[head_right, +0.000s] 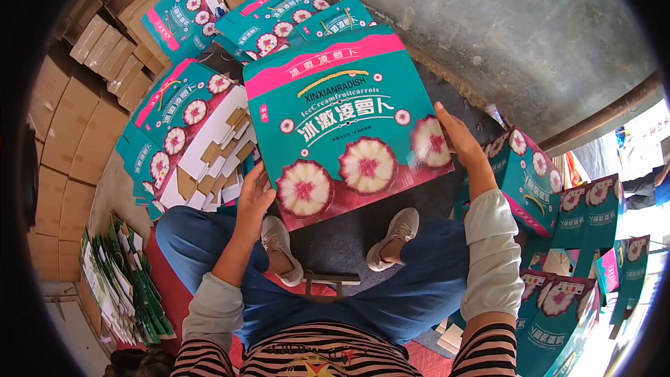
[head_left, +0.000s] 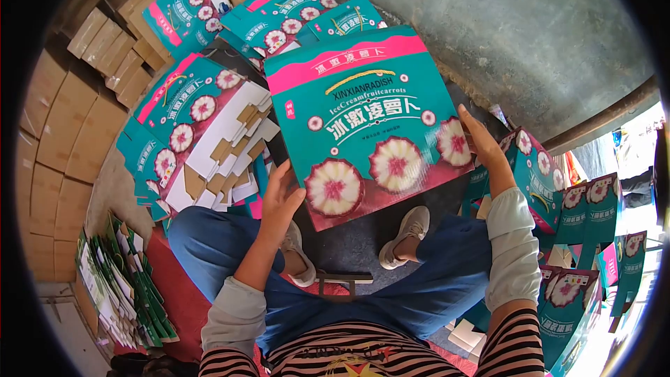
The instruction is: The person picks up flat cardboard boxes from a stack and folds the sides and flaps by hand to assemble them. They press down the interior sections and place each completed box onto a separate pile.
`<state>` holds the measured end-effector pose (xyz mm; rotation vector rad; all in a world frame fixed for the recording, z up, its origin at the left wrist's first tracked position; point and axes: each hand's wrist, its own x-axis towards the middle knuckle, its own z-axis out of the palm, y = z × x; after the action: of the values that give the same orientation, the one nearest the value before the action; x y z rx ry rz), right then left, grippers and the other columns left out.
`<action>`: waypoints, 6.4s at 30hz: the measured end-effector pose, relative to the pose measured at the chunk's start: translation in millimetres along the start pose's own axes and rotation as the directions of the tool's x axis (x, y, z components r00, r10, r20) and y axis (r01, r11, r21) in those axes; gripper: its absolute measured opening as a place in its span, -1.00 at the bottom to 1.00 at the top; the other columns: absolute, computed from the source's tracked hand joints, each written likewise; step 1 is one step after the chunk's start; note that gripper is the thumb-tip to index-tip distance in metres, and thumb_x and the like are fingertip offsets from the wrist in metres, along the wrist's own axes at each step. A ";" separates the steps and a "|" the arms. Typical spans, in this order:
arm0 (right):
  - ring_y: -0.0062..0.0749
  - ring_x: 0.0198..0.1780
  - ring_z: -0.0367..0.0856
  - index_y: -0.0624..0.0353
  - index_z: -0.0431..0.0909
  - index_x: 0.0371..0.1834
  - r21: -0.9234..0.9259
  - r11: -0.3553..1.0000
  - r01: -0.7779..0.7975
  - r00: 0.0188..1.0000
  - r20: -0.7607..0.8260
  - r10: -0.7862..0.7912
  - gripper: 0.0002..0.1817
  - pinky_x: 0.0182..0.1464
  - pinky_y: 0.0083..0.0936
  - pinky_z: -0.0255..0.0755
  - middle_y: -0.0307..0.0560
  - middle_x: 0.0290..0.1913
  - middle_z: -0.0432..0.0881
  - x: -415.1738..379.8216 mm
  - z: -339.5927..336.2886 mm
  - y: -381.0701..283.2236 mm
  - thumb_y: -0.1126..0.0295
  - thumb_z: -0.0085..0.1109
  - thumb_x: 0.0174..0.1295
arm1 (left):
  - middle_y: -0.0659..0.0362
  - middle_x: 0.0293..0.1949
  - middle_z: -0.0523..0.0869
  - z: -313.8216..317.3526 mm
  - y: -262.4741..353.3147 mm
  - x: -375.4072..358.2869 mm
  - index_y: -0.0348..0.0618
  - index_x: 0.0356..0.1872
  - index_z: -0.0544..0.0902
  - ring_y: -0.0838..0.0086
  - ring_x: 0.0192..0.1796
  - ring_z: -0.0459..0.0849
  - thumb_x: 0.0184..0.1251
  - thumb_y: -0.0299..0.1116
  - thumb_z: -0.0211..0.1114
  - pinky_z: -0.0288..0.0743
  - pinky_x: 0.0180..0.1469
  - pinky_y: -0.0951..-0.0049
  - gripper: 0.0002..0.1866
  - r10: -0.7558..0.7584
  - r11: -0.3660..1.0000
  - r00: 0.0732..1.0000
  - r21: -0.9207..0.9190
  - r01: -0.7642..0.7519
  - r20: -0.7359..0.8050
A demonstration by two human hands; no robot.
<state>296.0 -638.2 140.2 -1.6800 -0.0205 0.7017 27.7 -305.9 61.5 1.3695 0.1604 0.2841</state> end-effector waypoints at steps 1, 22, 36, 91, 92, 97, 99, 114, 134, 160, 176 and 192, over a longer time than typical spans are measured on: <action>-0.44 -0.09 0.66 0.26 0.50 0.13 0.062 0.998 0.022 1.000 0.002 -0.022 -0.30 -0.01 -0.50 0.52 -0.07 -0.02 0.66 2.5 -1.9 8.1 -0.22 -0.12 0.37 | 0.08 0.38 0.27 2.8 -0.7 -0.7 -0.17 0.46 0.10 0.29 0.43 0.24 0.24 -0.50 0.25 0.23 0.36 0.21 -0.23 0.030 0.999 0.999 0.024 -0.030 -0.014; -0.26 0.24 0.47 0.10 0.40 0.27 0.167 0.985 0.030 0.999 -0.048 -0.022 -0.50 0.27 -0.16 0.33 -0.10 0.27 0.47 35.5 12.6 52.8 0.02 -0.17 0.44 | 0.15 0.18 0.47 -20.6 -6.0 17.3 -0.05 0.23 0.40 0.34 0.18 0.45 0.41 0.24 -0.08 0.35 0.15 0.19 -0.37 -0.340 0.935 0.897 -0.205 0.290 -0.281; -0.51 -0.11 0.63 0.07 0.58 0.09 -0.150 0.989 -0.012 0.998 0.056 0.021 -0.50 -0.03 -0.46 0.51 -0.24 -0.08 0.67 45.1 -27.4 73.4 -0.05 0.09 0.26 | -0.03 0.14 0.51 -18.3 -82.7 13.1 -0.19 0.25 0.38 0.12 0.14 0.53 0.13 -0.31 0.43 0.43 0.12 0.22 -0.34 0.051 0.745 0.998 0.667 -0.013 -0.037; -0.11 0.38 0.28 0.09 0.20 0.43 -0.888 -0.144 0.437 0.891 0.450 -0.064 -0.01 0.34 -0.21 0.27 -0.02 0.36 0.34 46.8 34.8 84.0 0.00 0.48 -0.09 | 0.02 -0.27 0.58 20.6 -9.7 -10.3 -0.21 -0.20 0.61 0.28 -0.22 0.65 0.39 -0.11 0.16 0.51 -0.14 0.36 -0.68 -0.182 0.703 0.982 0.704 0.098 0.045; -0.12 0.36 0.31 0.10 0.22 0.40 -0.884 -0.140 0.445 0.883 0.459 -0.092 -0.02 0.31 -0.21 0.30 -0.03 0.32 0.38 45.9 39.0 85.7 0.01 0.49 -0.10 | 0.01 -0.26 0.57 21.4 -10.3 -8.2 -0.20 -0.19 0.61 0.25 -0.22 0.64 0.41 -0.08 0.13 0.51 -0.13 0.33 -0.65 -0.177 0.676 0.982 0.732 0.079 0.058; -0.12 0.21 0.43 0.13 0.33 0.25 -0.890 -0.187 0.415 0.886 0.442 -0.142 -0.13 0.16 -0.24 0.46 -0.04 0.11 0.49 45.8 51.9 91.1 0.06 0.52 -0.15 | -0.02 -0.19 0.55 22.2 -30.1 8.1 -0.15 -0.08 0.63 0.12 -0.16 0.62 0.44 -0.09 0.09 0.50 -0.10 0.22 -0.65 -0.122 0.589 0.973 0.803 -0.089 0.197; -0.11 0.19 0.45 0.13 0.34 0.21 -0.897 -0.184 0.402 0.890 0.430 -0.154 -0.17 0.13 -0.24 0.49 -0.04 0.07 0.50 46.9 56.4 92.8 0.09 0.52 -0.15 | -0.01 -0.17 0.54 25.0 -31.6 9.3 -0.13 -0.04 0.62 0.11 -0.13 0.62 0.40 -0.17 0.15 0.51 -0.12 0.19 -0.71 -0.106 0.544 0.970 0.829 -0.127 0.218; -0.10 0.19 0.43 0.13 0.33 0.20 -0.910 -0.161 0.381 0.890 0.409 -0.204 -0.17 0.14 -0.28 0.50 -0.03 0.05 0.49 47.7 58.7 97.0 0.12 0.54 -0.18 | 0.06 -0.06 0.49 26.4 -59.2 8.6 0.12 0.07 0.61 0.17 -0.02 0.60 0.17 -0.35 0.30 0.58 -0.08 0.27 -0.61 -0.045 0.169 0.892 0.884 -0.437 0.449; -0.06 -0.15 0.64 0.23 0.54 -0.16 -0.841 0.495 0.217 0.976 0.197 -0.094 -0.63 -0.12 -0.25 0.47 0.12 -0.27 0.66 25.2 -13.1 66.2 0.11 0.14 0.23 | 0.05 0.02 0.48 17.8 -67.9 11.8 0.18 0.11 0.58 0.17 0.02 0.60 0.16 -0.31 0.36 0.58 -0.07 0.28 -0.57 -0.049 0.135 0.890 0.886 -0.444 0.454; -0.02 0.12 0.57 0.08 0.52 0.16 -0.967 0.186 0.174 0.946 0.217 0.241 -0.42 0.16 -0.19 0.39 0.04 0.03 0.64 -5.4 26.4 66.9 -0.07 0.15 0.18 | -0.06 0.07 0.47 37.6 -27.9 10.0 -0.09 0.06 0.64 0.06 0.13 0.50 0.08 0.10 0.39 0.49 0.07 0.14 -0.40 -0.145 0.291 0.894 0.882 -0.371 0.424; -0.13 -0.22 0.68 0.35 0.52 -0.01 -0.827 0.560 0.046 0.981 0.143 0.130 -0.49 -0.17 -0.24 0.53 0.13 -0.20 0.67 36.6 -19.3 110.7 0.13 0.25 0.12 | -0.22 -0.18 0.67 20.9 -64.3 3.6 -0.44 0.13 0.36 0.15 -0.30 0.73 0.33 0.07 0.20 0.59 -0.27 0.30 -0.32 -0.513 0.550 0.841 0.686 0.476 -0.173; -0.12 -0.07 0.68 0.23 0.42 0.19 -0.737 0.655 0.165 0.728 -0.357 -0.585 -0.49 -0.06 -0.32 0.53 0.16 -0.02 0.65 -118.9 -138.8 13.2 0.27 0.25 0.20 | -0.15 -0.15 0.67 184.6 -8.9 88.3 -0.30 0.07 0.45 -0.10 -0.10 0.65 0.31 -0.14 0.27 0.50 -0.08 0.14 -0.53 0.262 0.646 0.959 0.719 -0.257 0.107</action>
<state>257.4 -810.7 188.4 -2.4267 -0.2391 -0.2393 164.1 -455.2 93.7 2.2090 0.0776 0.5014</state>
